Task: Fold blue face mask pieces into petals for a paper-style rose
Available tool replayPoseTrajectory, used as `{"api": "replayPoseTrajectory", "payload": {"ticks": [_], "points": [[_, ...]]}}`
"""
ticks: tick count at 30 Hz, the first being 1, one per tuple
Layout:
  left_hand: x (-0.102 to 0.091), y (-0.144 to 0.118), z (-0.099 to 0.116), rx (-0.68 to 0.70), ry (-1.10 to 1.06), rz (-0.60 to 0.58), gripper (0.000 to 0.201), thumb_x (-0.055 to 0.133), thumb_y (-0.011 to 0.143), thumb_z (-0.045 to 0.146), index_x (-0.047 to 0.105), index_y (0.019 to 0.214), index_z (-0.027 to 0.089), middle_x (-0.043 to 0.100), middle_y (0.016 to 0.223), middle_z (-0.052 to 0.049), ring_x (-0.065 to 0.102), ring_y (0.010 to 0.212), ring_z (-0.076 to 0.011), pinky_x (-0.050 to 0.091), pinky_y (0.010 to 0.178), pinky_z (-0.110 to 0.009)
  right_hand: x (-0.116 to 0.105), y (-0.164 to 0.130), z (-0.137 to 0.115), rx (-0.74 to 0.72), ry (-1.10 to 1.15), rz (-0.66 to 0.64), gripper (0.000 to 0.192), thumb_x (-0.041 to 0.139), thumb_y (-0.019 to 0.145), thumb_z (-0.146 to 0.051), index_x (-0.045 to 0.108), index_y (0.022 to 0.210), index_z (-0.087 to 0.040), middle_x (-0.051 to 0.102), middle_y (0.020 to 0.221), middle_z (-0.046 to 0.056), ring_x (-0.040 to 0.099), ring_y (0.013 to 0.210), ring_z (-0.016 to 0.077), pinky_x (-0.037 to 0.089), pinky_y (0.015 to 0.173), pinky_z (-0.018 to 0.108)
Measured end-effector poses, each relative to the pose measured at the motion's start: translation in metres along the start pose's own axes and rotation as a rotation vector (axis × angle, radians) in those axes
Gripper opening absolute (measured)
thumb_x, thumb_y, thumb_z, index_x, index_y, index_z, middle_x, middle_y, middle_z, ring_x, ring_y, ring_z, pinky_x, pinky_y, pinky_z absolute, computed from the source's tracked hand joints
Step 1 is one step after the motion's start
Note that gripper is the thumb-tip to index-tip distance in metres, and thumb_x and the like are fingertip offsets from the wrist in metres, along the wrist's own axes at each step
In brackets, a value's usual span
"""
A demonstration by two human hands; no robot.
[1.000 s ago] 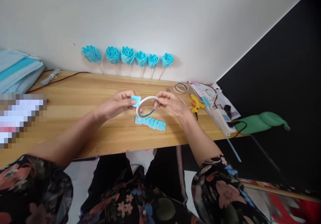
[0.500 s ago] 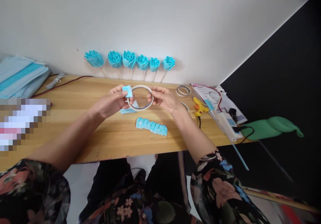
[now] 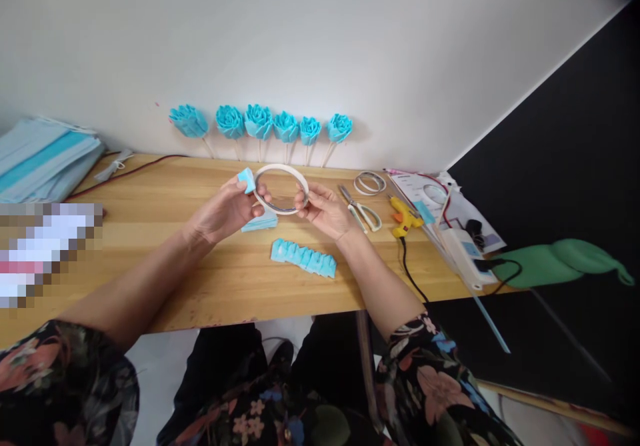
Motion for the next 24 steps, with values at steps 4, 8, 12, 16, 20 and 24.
{"api": "replayPoseTrajectory", "payload": {"ticks": [4,8,12,16,20,24], "points": [[-0.004,-0.002,0.007,0.044,0.154,-0.014,0.023,0.082,0.079,0.033,0.068,0.080,0.016,0.074,0.088,-0.009,0.064,0.064,-0.0136,0.048,0.048,-0.020,0.000,-0.003,-0.004,-0.023,-0.146,0.009,0.022,0.083,0.072,-0.040,0.078,0.083,-0.023,0.076,0.077,0.000,0.063,0.068,0.0095,0.050,0.065,0.024],[-0.001,-0.007,0.014,0.079,0.321,-0.020,0.025,0.084,0.077,0.034,0.066,0.076,0.016,0.075,0.083,-0.007,0.064,0.059,-0.0141,0.054,0.056,-0.027,0.001,-0.004,-0.007,-0.039,-0.319,0.049,0.025,0.083,0.071,-0.044,0.078,0.082,-0.022,0.076,0.076,0.000,0.062,0.069,0.0106,0.048,0.069,0.026],[0.009,-0.012,0.018,0.129,0.548,-0.012,0.022,0.086,0.075,0.027,0.068,0.073,0.015,0.072,0.090,-0.006,0.064,0.068,-0.0120,0.052,0.061,-0.023,0.000,-0.003,-0.005,-0.058,-0.395,0.079,0.022,0.081,0.075,-0.043,0.078,0.080,-0.022,0.076,0.073,-0.001,0.061,0.068,0.0093,0.046,0.067,0.024],[0.012,-0.012,0.019,0.138,0.493,-0.010,0.025,0.086,0.074,0.032,0.068,0.070,0.016,0.068,0.080,-0.005,0.061,0.064,-0.0133,0.050,0.059,-0.025,0.004,-0.003,0.000,-0.028,-0.351,0.012,0.026,0.080,0.077,-0.044,0.080,0.093,-0.024,0.077,0.082,0.000,0.062,0.070,0.0099,0.046,0.065,0.023],[0.007,-0.009,0.022,0.164,0.286,0.012,0.031,0.086,0.073,0.040,0.065,0.068,0.018,0.065,0.070,-0.004,0.059,0.061,-0.0158,0.050,0.061,-0.031,0.014,-0.006,0.000,-0.036,-0.225,-0.118,0.033,0.081,0.077,-0.043,0.079,0.106,-0.029,0.079,0.095,0.002,0.064,0.075,0.0110,0.050,0.066,0.025],[0.005,-0.008,0.021,0.139,0.233,0.012,0.033,0.085,0.072,0.047,0.068,0.073,0.018,0.064,0.069,-0.004,0.058,0.061,-0.0161,0.049,0.061,-0.032,0.018,-0.008,0.001,-0.084,-0.162,-0.178,0.028,0.079,0.081,-0.038,0.079,0.109,-0.032,0.080,0.097,0.001,0.067,0.079,0.0111,0.051,0.068,0.024]]}}
Point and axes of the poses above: each hand's wrist, its own y-axis towards the middle knuckle, its own x-axis out of the palm, z = x × y, the point moved 8 cm from there along y, towards the middle knuckle
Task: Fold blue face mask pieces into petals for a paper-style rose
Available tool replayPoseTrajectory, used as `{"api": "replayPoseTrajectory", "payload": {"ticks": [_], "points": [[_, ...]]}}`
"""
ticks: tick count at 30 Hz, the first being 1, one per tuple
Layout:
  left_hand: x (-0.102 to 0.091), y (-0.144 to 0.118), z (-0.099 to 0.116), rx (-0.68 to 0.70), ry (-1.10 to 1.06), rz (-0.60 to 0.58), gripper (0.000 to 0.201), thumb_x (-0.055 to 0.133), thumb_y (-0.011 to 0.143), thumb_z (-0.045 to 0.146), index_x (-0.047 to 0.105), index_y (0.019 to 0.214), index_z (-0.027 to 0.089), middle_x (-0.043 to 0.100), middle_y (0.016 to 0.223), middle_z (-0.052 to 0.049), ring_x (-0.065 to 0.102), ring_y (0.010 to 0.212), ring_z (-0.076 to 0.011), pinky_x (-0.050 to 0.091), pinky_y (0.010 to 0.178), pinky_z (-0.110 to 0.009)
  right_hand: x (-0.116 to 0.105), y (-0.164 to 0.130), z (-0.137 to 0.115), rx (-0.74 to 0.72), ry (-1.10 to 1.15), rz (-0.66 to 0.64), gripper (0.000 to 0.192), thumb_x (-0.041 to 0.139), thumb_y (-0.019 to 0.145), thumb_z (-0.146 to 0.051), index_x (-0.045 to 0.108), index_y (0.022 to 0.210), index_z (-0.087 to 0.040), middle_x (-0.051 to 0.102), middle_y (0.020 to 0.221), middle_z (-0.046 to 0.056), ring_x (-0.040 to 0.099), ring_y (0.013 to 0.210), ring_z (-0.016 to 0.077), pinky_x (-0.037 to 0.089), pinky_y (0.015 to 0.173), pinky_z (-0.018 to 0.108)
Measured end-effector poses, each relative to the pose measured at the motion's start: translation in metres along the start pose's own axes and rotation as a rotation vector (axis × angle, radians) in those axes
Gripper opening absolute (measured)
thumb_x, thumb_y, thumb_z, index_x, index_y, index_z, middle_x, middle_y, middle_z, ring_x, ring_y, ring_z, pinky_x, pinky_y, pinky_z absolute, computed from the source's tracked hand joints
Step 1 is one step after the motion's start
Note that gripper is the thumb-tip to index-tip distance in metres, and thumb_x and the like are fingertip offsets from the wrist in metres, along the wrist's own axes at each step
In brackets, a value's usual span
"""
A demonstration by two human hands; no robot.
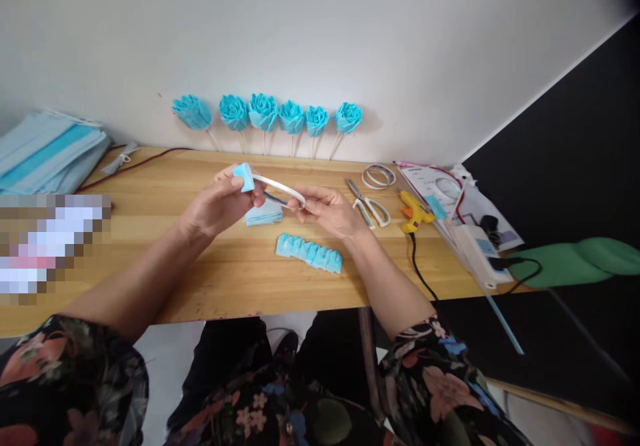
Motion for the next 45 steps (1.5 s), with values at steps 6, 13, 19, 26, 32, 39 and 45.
{"api": "replayPoseTrajectory", "payload": {"ticks": [6,13,19,26,32,39,45], "points": [[0.003,0.000,-0.008,-0.055,-0.023,-0.043,0.031,0.085,0.073,0.042,0.067,0.072,0.016,0.065,0.072,-0.004,0.060,0.061,-0.0153,0.048,0.060,-0.030,-0.005,0.000,0.004,0.056,-0.058,0.072,0.027,0.083,0.075,-0.043,0.080,0.095,-0.025,0.078,0.084,0.001,0.065,0.072,0.0104,0.050,0.069,0.025],[0.003,-0.001,-0.004,-0.010,0.134,-0.080,0.026,0.085,0.075,0.035,0.067,0.070,0.017,0.068,0.078,-0.005,0.062,0.065,-0.0156,0.050,0.059,-0.028,-0.007,0.000,-0.006,0.059,-0.176,0.153,0.024,0.081,0.074,-0.043,0.072,0.078,-0.020,0.072,0.071,-0.002,0.058,0.064,0.0093,0.045,0.066,0.024],[0.017,-0.005,0.002,0.020,0.480,-0.097,0.021,0.086,0.075,0.030,0.071,0.069,0.016,0.070,0.086,-0.007,0.061,0.073,-0.0143,0.047,0.061,-0.023,-0.005,0.002,-0.006,0.061,-0.340,0.204,0.029,0.079,0.073,-0.045,0.066,0.073,-0.019,0.067,0.068,-0.003,0.057,0.067,0.0104,0.046,0.069,0.024],[0.010,-0.004,-0.002,-0.002,0.190,-0.049,0.027,0.086,0.074,0.034,0.067,0.068,0.017,0.068,0.074,-0.004,0.062,0.066,-0.0155,0.048,0.060,-0.027,-0.007,0.001,-0.001,0.076,-0.179,0.141,0.029,0.080,0.075,-0.046,0.077,0.091,-0.022,0.075,0.080,0.000,0.059,0.066,0.0097,0.047,0.064,0.024],[0.003,0.000,-0.009,-0.052,-0.041,0.014,0.034,0.089,0.069,0.041,0.065,0.068,0.016,0.064,0.067,-0.003,0.058,0.060,-0.0138,0.049,0.061,-0.029,-0.008,0.000,0.006,0.078,-0.076,0.089,0.035,0.084,0.073,-0.044,0.079,0.104,-0.027,0.078,0.093,0.003,0.067,0.083,0.0140,0.051,0.070,0.026],[0.002,-0.001,-0.015,-0.085,0.028,-0.013,0.030,0.087,0.071,0.036,0.065,0.067,0.016,0.066,0.068,-0.004,0.061,0.062,-0.0158,0.049,0.060,-0.029,-0.009,0.000,0.000,0.095,-0.127,0.143,0.027,0.083,0.073,-0.043,0.077,0.089,-0.022,0.076,0.080,0.000,0.060,0.066,0.0094,0.049,0.065,0.024],[0.006,-0.003,-0.014,-0.079,0.052,-0.011,0.028,0.087,0.071,0.033,0.065,0.067,0.016,0.063,0.068,-0.003,0.059,0.062,-0.0150,0.048,0.059,-0.029,-0.011,0.001,0.000,0.082,-0.096,0.166,0.026,0.082,0.073,-0.043,0.075,0.086,-0.021,0.074,0.076,-0.001,0.059,0.064,0.0084,0.048,0.063,0.023]]}}
Point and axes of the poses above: each hand's wrist, its own y-axis towards the middle knuckle, its own x-axis out of the palm, z = x × y, the point moved 8 cm from there along y, towards the middle knuckle
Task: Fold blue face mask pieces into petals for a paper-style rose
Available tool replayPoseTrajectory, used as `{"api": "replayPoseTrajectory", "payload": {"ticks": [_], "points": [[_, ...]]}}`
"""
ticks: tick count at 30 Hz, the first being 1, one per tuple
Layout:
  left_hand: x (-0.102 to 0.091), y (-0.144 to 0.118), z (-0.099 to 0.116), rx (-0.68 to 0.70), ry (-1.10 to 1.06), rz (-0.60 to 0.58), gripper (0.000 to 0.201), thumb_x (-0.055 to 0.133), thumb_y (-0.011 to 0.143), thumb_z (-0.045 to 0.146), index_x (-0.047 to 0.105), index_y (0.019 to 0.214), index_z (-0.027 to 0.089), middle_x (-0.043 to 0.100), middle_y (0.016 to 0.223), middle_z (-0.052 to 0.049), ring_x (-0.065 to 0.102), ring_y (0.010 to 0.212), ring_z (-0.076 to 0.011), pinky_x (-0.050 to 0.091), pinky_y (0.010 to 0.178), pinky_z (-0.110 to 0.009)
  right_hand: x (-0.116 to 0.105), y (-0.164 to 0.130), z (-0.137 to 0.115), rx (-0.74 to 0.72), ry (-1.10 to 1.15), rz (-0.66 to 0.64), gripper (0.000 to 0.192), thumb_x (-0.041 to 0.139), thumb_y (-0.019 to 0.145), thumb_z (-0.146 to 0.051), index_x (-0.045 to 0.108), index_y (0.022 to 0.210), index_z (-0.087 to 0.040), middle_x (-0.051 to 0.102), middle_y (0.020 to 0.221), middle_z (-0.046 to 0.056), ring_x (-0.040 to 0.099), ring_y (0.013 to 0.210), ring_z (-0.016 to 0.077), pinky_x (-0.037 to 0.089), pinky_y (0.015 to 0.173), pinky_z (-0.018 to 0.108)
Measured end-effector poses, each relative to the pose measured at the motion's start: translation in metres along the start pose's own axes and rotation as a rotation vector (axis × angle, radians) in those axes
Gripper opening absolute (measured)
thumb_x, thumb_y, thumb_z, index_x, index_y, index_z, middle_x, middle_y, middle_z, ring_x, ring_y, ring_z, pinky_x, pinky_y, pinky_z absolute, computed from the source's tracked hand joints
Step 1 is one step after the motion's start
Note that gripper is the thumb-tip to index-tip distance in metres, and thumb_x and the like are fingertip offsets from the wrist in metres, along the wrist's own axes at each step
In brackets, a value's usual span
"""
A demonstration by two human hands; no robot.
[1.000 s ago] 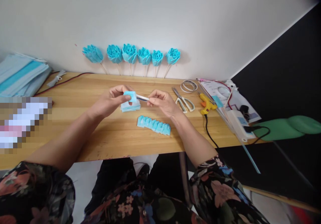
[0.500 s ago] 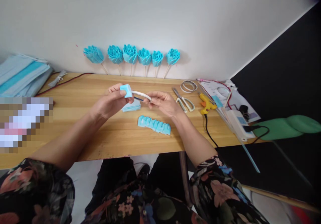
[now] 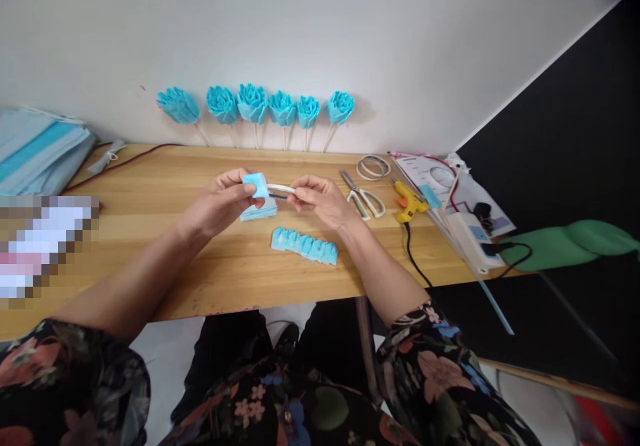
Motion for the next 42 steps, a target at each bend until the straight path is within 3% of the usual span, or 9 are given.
{"api": "replayPoseTrajectory", "payload": {"ticks": [4,8,13,16,19,24,29,36,42], "points": [[-0.002,0.002,0.002,0.015,-0.152,0.056,0.030,0.085,0.072,0.039,0.063,0.069,0.019,0.061,0.067,-0.001,0.057,0.062,-0.0135,0.048,0.061,-0.028,0.002,0.002,0.009,0.003,0.063,-0.050,0.033,0.084,0.072,-0.044,0.078,0.098,-0.025,0.077,0.090,0.001,0.066,0.082,0.0127,0.053,0.072,0.026],[-0.001,0.004,0.000,0.001,-0.196,0.020,0.033,0.086,0.071,0.040,0.061,0.068,0.020,0.063,0.069,-0.002,0.059,0.065,-0.0148,0.050,0.063,-0.028,-0.001,0.003,0.009,-0.061,0.067,-0.051,0.032,0.084,0.073,-0.046,0.079,0.099,-0.027,0.077,0.087,0.000,0.065,0.079,0.0122,0.053,0.075,0.028],[-0.006,0.003,0.002,0.029,0.092,-0.001,0.031,0.087,0.072,0.040,0.065,0.071,0.018,0.069,0.074,-0.003,0.063,0.068,-0.0159,0.051,0.062,-0.027,-0.007,0.002,0.002,-0.068,-0.135,0.037,0.031,0.083,0.072,-0.047,0.078,0.092,-0.024,0.076,0.084,0.000,0.064,0.076,0.0119,0.051,0.075,0.027],[0.001,0.000,0.005,0.056,0.350,-0.036,0.027,0.085,0.075,0.037,0.067,0.070,0.017,0.071,0.081,-0.004,0.065,0.073,-0.0150,0.049,0.063,-0.025,-0.004,0.001,-0.003,-0.078,-0.318,0.070,0.026,0.081,0.073,-0.042,0.077,0.087,-0.020,0.076,0.083,0.000,0.063,0.075,0.0118,0.049,0.074,0.026],[0.007,-0.002,0.004,0.050,0.459,-0.058,0.027,0.084,0.076,0.037,0.068,0.069,0.016,0.072,0.086,-0.006,0.065,0.078,-0.0158,0.049,0.066,-0.026,-0.001,0.000,-0.004,-0.090,-0.394,0.083,0.023,0.078,0.075,-0.040,0.076,0.086,-0.019,0.075,0.082,-0.001,0.061,0.072,0.0108,0.047,0.071,0.025],[-0.004,0.001,0.003,0.070,0.183,0.018,0.031,0.086,0.073,0.040,0.064,0.067,0.018,0.067,0.070,-0.002,0.062,0.066,-0.0146,0.049,0.063,-0.028,-0.003,0.001,-0.003,-0.065,-0.277,0.031,0.027,0.077,0.077,-0.043,0.078,0.096,-0.023,0.076,0.090,0.000,0.062,0.074,0.0109,0.050,0.072,0.026],[-0.002,0.004,0.001,0.028,-0.061,-0.030,0.034,0.088,0.070,0.042,0.065,0.067,0.017,0.063,0.067,-0.002,0.060,0.064,-0.0149,0.051,0.063,-0.030,-0.010,0.001,-0.006,-0.078,-0.213,0.014,0.030,0.079,0.076,-0.047,0.079,0.097,-0.026,0.075,0.091,-0.001,0.059,0.069,0.0097,0.052,0.072,0.028],[0.001,0.004,-0.001,0.000,-0.058,-0.056,0.030,0.087,0.072,0.041,0.070,0.071,0.017,0.065,0.068,-0.003,0.061,0.065,-0.0154,0.051,0.062,-0.030,-0.006,0.001,-0.006,-0.095,-0.142,-0.012,0.026,0.082,0.075,-0.044,0.079,0.092,-0.025,0.074,0.083,-0.002,0.059,0.069,0.0084,0.049,0.071,0.025],[-0.001,0.002,-0.001,0.016,0.010,-0.047,0.027,0.086,0.074,0.035,0.067,0.070,0.017,0.069,0.072,-0.003,0.065,0.066,-0.0153,0.052,0.062,-0.029,-0.006,0.002,-0.004,-0.076,-0.222,0.024,0.032,0.083,0.071,-0.047,0.074,0.086,-0.020,0.069,0.076,-0.002,0.057,0.067,0.0091,0.048,0.069,0.025]]}}
Point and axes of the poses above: each hand's wrist, its own y-axis towards the middle knuckle, its own x-axis out of the palm, z = x × y, the point moved 8 cm from there along y, towards the middle knuckle
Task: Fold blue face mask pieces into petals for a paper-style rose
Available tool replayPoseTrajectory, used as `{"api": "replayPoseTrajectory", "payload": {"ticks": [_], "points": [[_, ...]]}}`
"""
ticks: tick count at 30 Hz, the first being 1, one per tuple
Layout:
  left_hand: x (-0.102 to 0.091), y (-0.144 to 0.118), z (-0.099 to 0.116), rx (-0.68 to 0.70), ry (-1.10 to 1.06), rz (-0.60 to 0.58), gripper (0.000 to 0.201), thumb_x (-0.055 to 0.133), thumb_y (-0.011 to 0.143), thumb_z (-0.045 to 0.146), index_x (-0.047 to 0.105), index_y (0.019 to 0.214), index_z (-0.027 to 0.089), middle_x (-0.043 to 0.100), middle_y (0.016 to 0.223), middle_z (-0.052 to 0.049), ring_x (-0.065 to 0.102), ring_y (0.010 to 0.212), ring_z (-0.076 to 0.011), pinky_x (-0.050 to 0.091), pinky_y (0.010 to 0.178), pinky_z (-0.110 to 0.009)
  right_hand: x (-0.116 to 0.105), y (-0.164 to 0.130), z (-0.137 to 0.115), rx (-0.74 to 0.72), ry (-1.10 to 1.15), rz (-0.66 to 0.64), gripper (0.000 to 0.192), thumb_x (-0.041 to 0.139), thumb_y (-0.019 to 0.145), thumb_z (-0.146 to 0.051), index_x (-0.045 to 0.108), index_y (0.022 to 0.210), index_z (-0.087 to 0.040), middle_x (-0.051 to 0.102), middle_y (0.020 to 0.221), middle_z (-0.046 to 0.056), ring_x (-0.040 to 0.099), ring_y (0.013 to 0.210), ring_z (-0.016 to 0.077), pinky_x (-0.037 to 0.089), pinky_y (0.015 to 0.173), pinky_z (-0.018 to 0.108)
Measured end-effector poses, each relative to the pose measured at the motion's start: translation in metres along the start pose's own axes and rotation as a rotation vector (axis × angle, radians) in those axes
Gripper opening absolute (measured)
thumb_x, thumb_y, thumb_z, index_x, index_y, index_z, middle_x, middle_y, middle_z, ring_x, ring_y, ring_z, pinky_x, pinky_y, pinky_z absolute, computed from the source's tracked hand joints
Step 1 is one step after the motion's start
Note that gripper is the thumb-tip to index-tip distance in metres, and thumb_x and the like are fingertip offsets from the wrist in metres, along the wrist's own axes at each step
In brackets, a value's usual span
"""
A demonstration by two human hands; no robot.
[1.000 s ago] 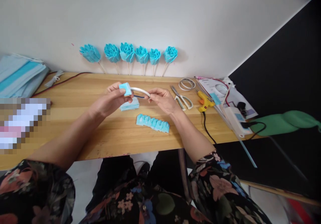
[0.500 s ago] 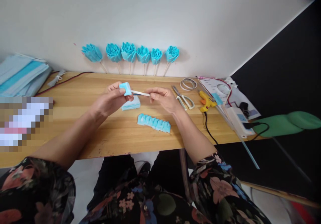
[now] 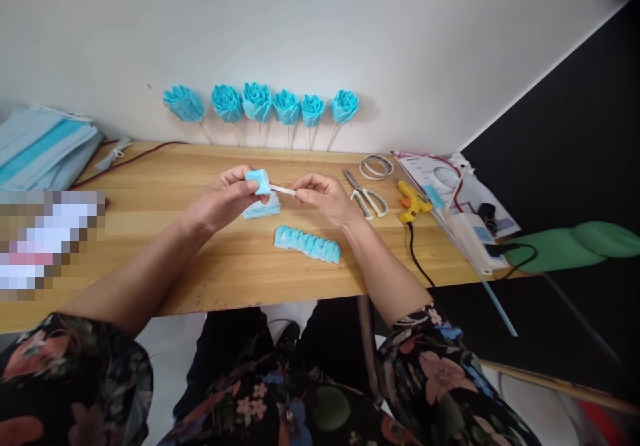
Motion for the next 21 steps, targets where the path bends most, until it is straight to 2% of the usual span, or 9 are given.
{"api": "replayPoseTrajectory", "payload": {"ticks": [7,14,18,21], "points": [[0.002,-0.003,0.014,0.117,0.106,0.036,0.026,0.088,0.073,0.035,0.067,0.070,0.018,0.069,0.074,-0.003,0.064,0.066,-0.0144,0.052,0.060,-0.026,0.001,-0.003,-0.013,-0.101,-0.129,-0.002,0.028,0.075,0.080,-0.044,0.075,0.096,-0.021,0.074,0.095,0.000,0.064,0.086,0.0127,0.050,0.080,0.027],[0.001,-0.003,0.015,0.132,0.199,0.011,0.025,0.086,0.075,0.034,0.068,0.071,0.018,0.068,0.076,-0.002,0.063,0.066,-0.0138,0.050,0.057,-0.025,-0.004,-0.005,-0.018,-0.168,-0.255,0.018,0.026,0.068,0.084,-0.041,0.075,0.098,-0.020,0.075,0.099,0.002,0.067,0.094,0.0165,0.052,0.087,0.032],[-0.004,-0.003,0.020,0.175,0.331,0.008,0.024,0.085,0.076,0.035,0.068,0.073,0.019,0.070,0.082,-0.003,0.063,0.071,-0.0140,0.050,0.062,-0.025,-0.005,-0.007,-0.023,-0.228,-0.319,0.032,0.022,0.063,0.087,-0.034,0.076,0.100,-0.021,0.075,0.105,0.003,0.068,0.101,0.0174,0.052,0.095,0.035],[0.001,-0.003,0.023,0.204,0.495,-0.032,0.023,0.083,0.076,0.036,0.068,0.072,0.019,0.072,0.089,-0.006,0.065,0.077,-0.0166,0.050,0.068,-0.028,-0.003,-0.008,-0.029,-0.273,-0.418,0.053,0.022,0.059,0.089,-0.029,0.076,0.102,-0.023,0.075,0.105,0.003,0.068,0.101,0.0177,0.052,0.096,0.037]]}}
Point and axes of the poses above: each hand's wrist, its own y-axis towards the middle knuckle, its own x-axis out of the palm, z = x × y, the point moved 8 cm from there along y, towards the middle knuckle
